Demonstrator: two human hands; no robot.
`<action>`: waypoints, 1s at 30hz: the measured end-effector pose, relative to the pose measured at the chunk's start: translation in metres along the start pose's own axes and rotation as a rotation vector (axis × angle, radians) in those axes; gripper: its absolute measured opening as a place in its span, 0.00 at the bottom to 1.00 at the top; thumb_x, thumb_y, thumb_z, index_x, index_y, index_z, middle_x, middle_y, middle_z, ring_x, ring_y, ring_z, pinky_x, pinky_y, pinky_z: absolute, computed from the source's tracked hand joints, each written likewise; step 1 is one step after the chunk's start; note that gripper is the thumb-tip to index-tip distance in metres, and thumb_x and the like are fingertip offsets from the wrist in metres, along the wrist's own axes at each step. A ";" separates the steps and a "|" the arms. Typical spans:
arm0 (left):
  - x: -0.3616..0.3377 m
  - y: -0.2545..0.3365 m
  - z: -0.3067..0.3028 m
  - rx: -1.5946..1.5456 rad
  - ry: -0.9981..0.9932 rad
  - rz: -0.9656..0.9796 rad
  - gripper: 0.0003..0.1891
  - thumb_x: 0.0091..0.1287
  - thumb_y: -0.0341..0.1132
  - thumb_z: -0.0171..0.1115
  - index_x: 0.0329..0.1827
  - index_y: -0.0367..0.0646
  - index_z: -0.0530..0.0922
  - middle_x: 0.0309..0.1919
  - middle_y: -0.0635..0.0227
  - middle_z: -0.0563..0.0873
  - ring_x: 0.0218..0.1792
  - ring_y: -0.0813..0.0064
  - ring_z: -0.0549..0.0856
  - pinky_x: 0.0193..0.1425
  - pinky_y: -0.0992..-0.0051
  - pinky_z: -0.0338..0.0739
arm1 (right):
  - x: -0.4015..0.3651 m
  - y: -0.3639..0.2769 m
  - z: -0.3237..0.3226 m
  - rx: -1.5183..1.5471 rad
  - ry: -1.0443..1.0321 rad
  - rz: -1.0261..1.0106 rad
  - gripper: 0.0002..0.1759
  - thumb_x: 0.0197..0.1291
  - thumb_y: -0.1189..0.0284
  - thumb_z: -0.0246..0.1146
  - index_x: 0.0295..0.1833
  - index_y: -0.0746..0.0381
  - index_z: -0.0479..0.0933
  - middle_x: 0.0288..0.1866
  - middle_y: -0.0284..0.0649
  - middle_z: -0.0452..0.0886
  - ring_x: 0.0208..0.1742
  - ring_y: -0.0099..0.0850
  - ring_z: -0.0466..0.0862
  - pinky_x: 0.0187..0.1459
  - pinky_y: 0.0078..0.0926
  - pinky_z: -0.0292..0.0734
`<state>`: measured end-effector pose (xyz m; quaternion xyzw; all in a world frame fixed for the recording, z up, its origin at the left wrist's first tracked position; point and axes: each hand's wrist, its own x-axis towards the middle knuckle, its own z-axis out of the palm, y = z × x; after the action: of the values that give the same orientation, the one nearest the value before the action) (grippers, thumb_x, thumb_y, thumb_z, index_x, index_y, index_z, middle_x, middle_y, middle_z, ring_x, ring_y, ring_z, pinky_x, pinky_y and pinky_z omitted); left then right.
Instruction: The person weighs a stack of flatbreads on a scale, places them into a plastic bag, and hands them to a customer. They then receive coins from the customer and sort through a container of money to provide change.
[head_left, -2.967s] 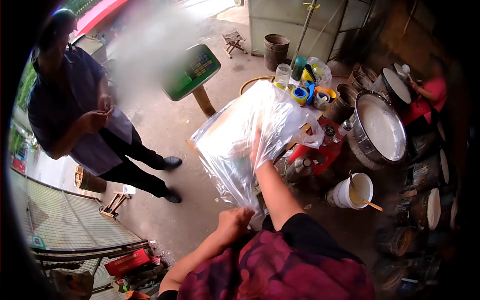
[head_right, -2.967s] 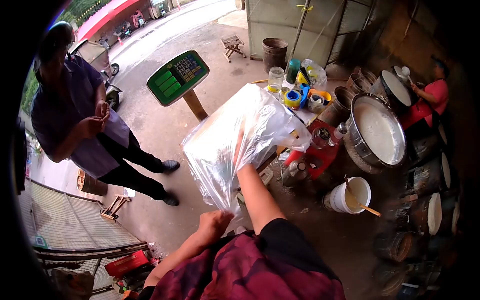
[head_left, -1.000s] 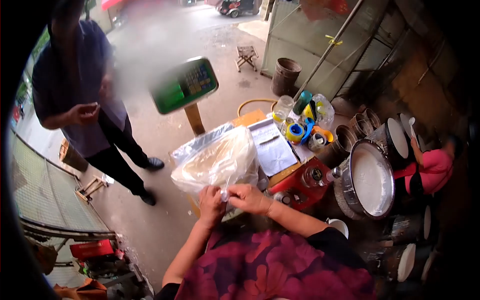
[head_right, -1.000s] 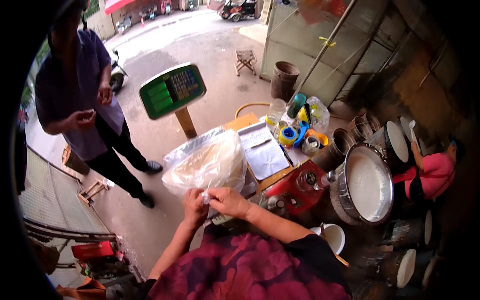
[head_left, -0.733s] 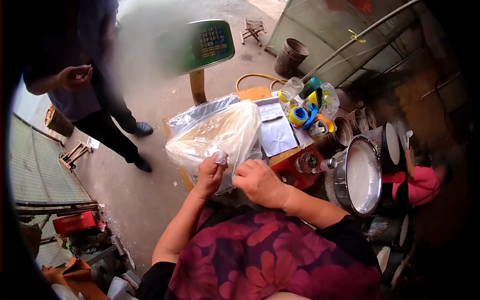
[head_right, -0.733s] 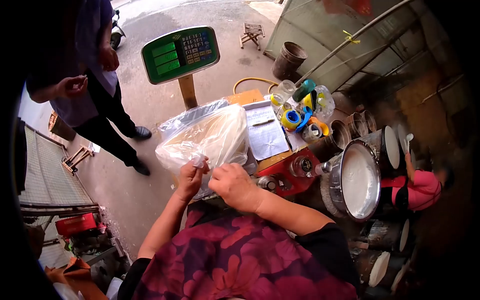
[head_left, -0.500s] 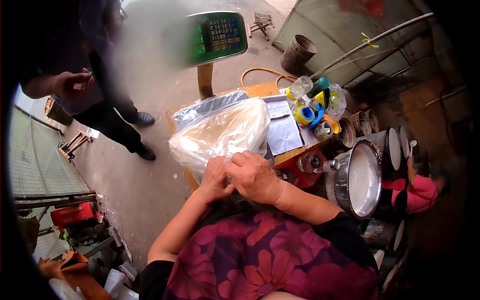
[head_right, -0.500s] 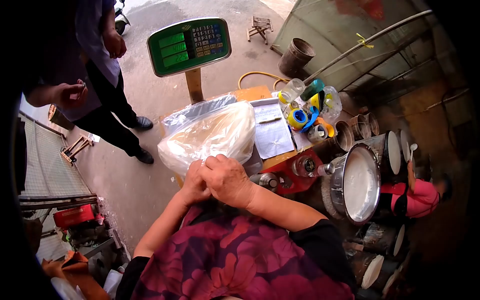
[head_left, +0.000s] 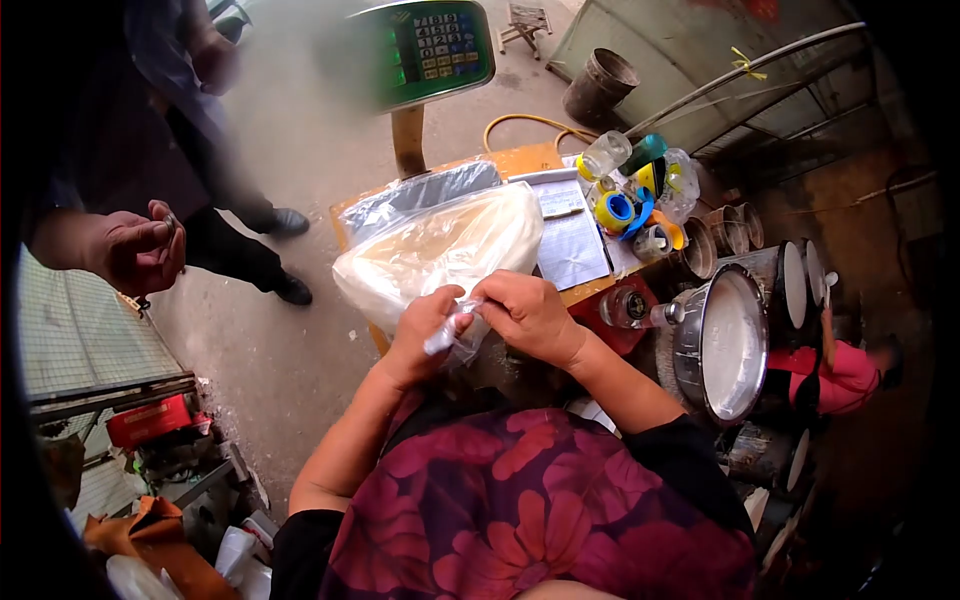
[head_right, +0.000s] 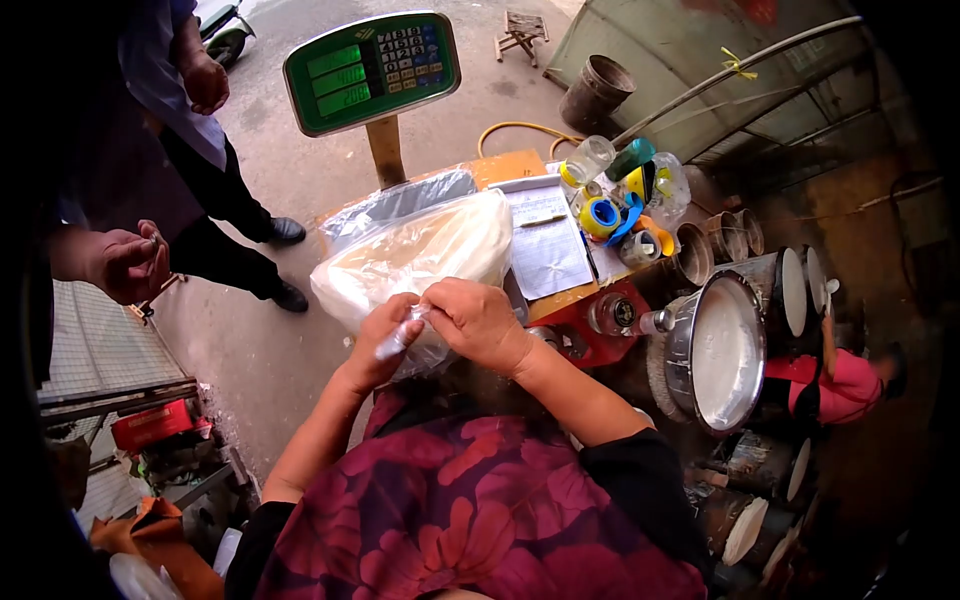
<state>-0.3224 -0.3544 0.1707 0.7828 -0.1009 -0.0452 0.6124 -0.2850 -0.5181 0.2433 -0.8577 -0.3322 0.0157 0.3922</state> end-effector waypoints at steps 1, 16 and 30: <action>-0.002 0.000 -0.005 -0.211 0.011 -0.101 0.11 0.63 0.37 0.58 0.39 0.38 0.77 0.26 0.67 0.79 0.28 0.73 0.76 0.32 0.75 0.69 | -0.003 0.001 -0.006 -0.030 -0.105 0.052 0.10 0.49 0.72 0.62 0.38 0.61 0.74 0.33 0.44 0.77 0.38 0.43 0.78 0.40 0.35 0.73; -0.007 0.003 -0.024 0.175 -0.044 0.205 0.07 0.53 0.29 0.63 0.30 0.41 0.73 0.27 0.69 0.77 0.29 0.75 0.75 0.36 0.76 0.69 | 0.003 0.068 0.055 0.618 -0.465 0.285 0.01 0.50 0.77 0.58 0.29 0.62 0.75 0.23 0.36 0.77 0.28 0.25 0.77 0.32 0.22 0.71; -0.025 -0.014 -0.012 0.921 0.474 0.431 0.08 0.49 0.32 0.63 0.23 0.46 0.70 0.26 0.67 0.72 0.34 0.64 0.73 0.40 0.66 0.65 | 0.020 0.071 0.059 0.226 -0.079 0.282 0.15 0.62 0.64 0.53 0.31 0.62 0.78 0.28 0.35 0.80 0.30 0.29 0.78 0.36 0.27 0.73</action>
<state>-0.3435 -0.3345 0.1588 0.9197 -0.1278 0.3070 0.2086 -0.2470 -0.5007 0.1587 -0.8450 -0.2199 0.1414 0.4665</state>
